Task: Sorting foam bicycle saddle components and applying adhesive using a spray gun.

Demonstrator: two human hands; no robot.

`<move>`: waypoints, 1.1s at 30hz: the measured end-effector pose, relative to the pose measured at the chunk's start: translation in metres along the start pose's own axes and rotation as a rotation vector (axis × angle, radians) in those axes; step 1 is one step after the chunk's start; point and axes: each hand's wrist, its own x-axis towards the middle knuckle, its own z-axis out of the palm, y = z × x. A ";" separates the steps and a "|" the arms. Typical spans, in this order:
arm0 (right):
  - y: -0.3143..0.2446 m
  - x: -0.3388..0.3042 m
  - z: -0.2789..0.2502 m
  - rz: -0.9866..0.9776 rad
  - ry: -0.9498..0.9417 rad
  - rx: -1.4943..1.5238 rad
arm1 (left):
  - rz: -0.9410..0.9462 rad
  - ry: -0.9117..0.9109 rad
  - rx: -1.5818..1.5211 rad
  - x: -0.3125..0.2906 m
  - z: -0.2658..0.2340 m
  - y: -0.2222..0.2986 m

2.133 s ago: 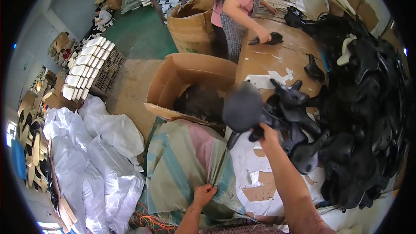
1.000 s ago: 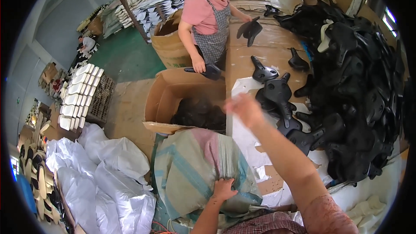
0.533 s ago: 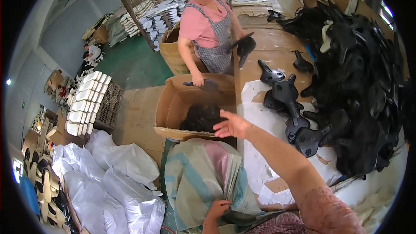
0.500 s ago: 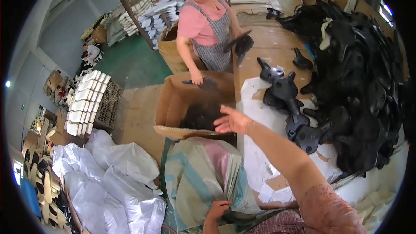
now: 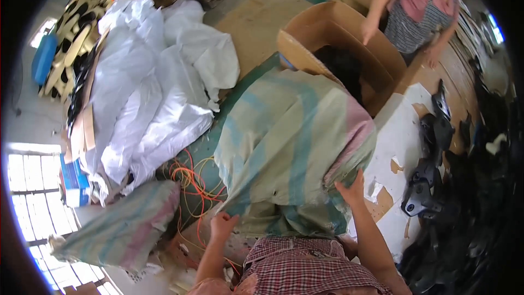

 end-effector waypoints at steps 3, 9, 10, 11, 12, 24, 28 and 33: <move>0.041 -0.017 0.027 0.185 -0.176 0.172 | -0.014 0.368 -0.161 -0.030 0.026 0.017; 0.094 0.003 0.016 0.259 0.074 -0.061 | 0.013 0.614 -0.164 -0.032 0.065 -0.027; 0.091 0.002 0.017 0.266 0.098 -0.042 | 0.016 0.735 0.015 -0.023 0.093 -0.068; 0.081 0.001 0.024 0.509 -0.164 0.074 | 0.041 0.847 0.180 -0.006 0.115 -0.091; 0.087 0.004 0.015 0.764 -0.370 0.214 | -0.305 0.328 -0.408 0.000 0.129 -0.064; -0.187 -0.137 -0.054 0.033 -0.709 0.540 | 0.403 0.161 -1.343 -0.103 -0.121 0.104; -0.243 -0.171 -0.103 -0.359 -0.762 0.786 | 0.407 0.001 -1.181 -0.085 -0.134 0.093; -0.227 -0.163 -0.103 -0.468 -0.737 0.827 | 0.349 -0.303 -0.908 -0.076 -0.143 0.089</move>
